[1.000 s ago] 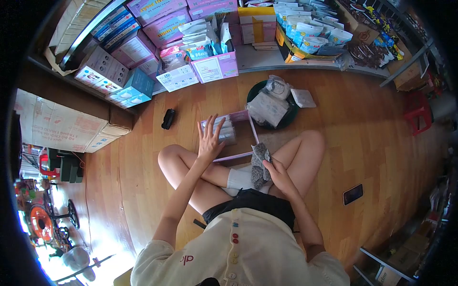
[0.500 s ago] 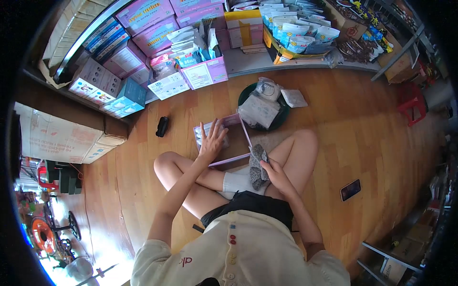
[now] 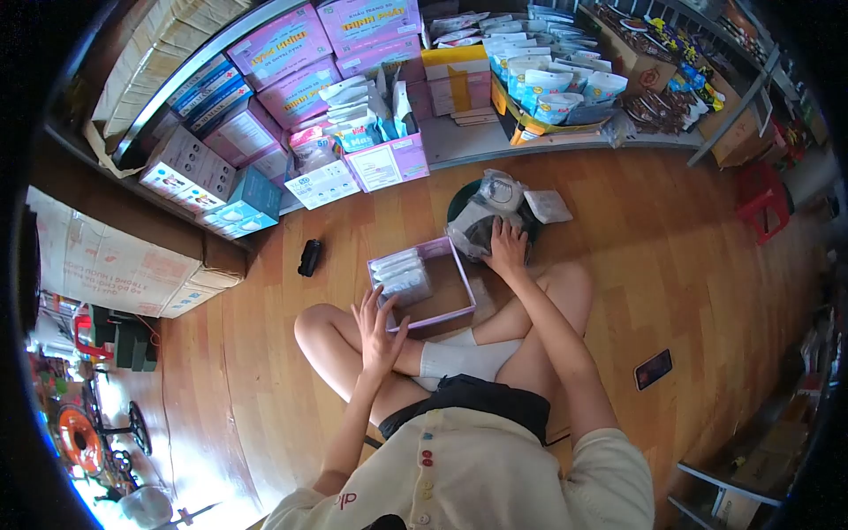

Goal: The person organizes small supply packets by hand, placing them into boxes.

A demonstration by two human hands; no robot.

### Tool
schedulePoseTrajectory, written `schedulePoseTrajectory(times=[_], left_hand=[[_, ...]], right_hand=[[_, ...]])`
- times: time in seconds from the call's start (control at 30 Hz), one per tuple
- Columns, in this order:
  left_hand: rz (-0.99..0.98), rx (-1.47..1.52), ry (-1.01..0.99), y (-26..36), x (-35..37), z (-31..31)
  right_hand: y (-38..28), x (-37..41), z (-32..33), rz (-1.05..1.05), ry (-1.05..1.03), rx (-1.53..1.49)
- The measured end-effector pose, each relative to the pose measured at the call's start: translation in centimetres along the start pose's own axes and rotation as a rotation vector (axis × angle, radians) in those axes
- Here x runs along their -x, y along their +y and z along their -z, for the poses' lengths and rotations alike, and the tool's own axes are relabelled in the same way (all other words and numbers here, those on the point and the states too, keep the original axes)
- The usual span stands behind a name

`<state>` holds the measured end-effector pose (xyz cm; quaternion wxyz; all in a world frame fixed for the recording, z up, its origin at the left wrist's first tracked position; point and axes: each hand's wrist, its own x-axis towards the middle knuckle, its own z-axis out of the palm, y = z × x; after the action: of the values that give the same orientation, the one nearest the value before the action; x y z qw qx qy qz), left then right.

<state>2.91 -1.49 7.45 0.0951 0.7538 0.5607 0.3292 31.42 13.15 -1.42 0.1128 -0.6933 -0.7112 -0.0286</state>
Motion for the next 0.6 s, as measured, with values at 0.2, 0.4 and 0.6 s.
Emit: schedulePoseTrajectory(times=[0.2, 0.4, 0.6], left_hand=[[0.258, 0.159, 0.188, -0.6, 3.4, 3.7], [0.359, 0.44, 0.191, 1.0, 1.8, 3.7], [0.422, 1.388, -0.177, 6.3, -1.8, 0.2]], right_hand=[[4.3, -1.4, -1.3, 0.075, -0.006, -0.326], [6.8, 4.5, 8.6, -0.464, -0.36, -1.412], [-0.7, 11.9, 16.9, -0.537, -0.435, -1.877]])
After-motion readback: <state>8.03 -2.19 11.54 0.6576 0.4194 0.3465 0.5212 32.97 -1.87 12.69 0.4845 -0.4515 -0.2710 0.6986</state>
